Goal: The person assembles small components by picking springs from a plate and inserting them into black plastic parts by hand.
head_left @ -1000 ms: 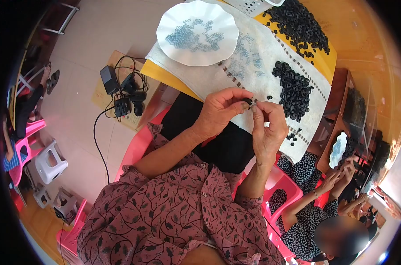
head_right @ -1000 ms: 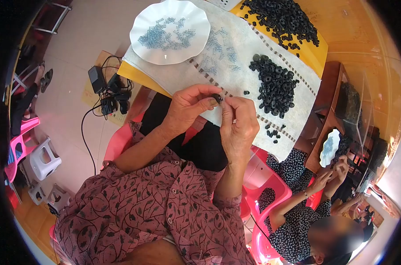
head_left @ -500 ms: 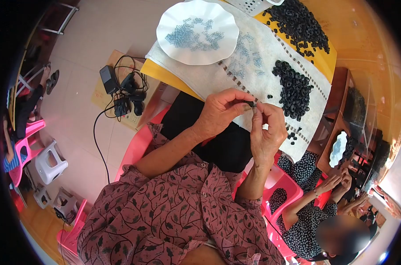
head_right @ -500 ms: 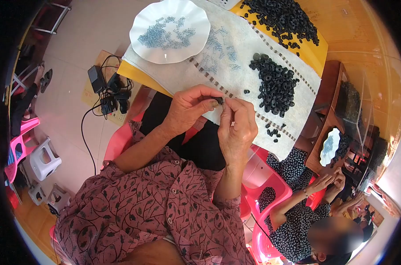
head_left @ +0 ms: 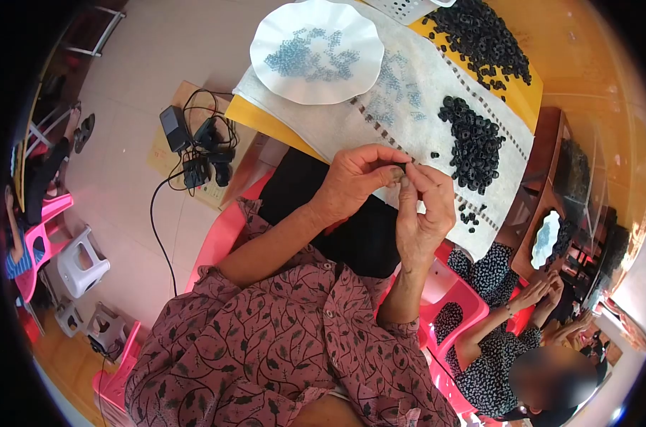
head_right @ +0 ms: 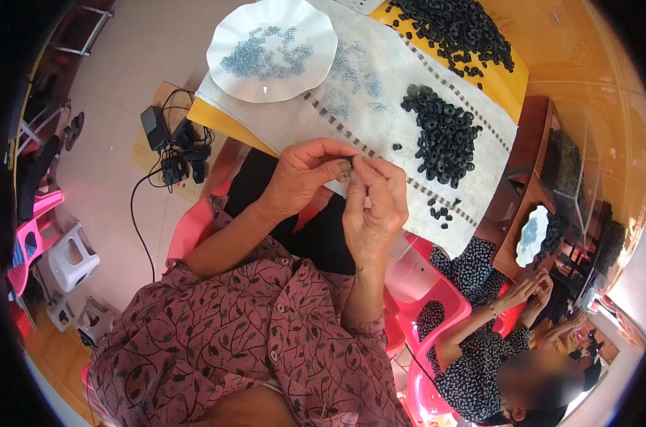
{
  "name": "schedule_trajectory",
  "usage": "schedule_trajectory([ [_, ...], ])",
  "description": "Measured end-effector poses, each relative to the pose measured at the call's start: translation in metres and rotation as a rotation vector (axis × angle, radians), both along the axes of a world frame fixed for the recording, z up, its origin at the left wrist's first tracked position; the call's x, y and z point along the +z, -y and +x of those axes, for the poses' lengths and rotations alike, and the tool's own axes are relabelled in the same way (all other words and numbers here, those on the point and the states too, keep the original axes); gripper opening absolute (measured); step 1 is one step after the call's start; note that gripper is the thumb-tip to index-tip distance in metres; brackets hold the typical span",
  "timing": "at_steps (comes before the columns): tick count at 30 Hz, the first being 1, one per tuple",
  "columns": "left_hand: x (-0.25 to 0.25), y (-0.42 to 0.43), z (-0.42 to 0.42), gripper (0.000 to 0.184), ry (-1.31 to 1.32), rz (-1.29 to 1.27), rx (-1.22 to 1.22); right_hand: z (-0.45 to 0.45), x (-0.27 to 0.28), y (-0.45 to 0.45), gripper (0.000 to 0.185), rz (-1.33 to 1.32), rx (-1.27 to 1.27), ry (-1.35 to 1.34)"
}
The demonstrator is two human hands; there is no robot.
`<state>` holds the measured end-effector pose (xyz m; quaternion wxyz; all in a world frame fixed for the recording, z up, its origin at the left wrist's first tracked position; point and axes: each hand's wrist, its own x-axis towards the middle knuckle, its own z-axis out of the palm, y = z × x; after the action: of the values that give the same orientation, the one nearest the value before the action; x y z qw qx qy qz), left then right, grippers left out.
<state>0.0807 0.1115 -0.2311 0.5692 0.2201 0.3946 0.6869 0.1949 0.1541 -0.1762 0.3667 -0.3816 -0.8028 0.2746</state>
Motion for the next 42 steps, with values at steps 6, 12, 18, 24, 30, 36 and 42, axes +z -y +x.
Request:
schedule_trajectory([
  [6,-0.005,0.0,-0.002,0.023,0.25,0.03,-0.015,0.01,-0.007,-0.003,0.022,-0.22,-0.025,-0.126],
  [12,-0.002,-0.001,-0.004,0.022,0.394,-0.01,-0.035,0.021,-0.02,-0.038,0.024,0.068,-0.185,0.155],
  [18,-0.008,0.0,-0.006,0.025,0.451,0.019,-0.07,0.019,-0.023,-0.058,0.034,0.301,-0.133,0.614],
  [24,-0.006,-0.001,-0.007,0.026,0.475,-0.001,-0.074,0.021,-0.028,-0.06,0.023,0.325,-0.176,0.48],
  [30,-0.008,-0.001,-0.005,0.025,0.426,0.017,-0.061,0.022,-0.028,-0.036,0.018,-0.489,-0.169,-0.315],
  [36,-0.009,0.0,-0.002,0.024,0.589,0.082,-0.101,0.018,-0.017,-0.017,0.016,-0.73,-0.06,-0.539],
  [42,-0.009,0.001,-0.001,0.024,0.57,0.089,-0.097,0.023,-0.019,-0.013,0.015,-0.793,-0.078,-0.6],
])
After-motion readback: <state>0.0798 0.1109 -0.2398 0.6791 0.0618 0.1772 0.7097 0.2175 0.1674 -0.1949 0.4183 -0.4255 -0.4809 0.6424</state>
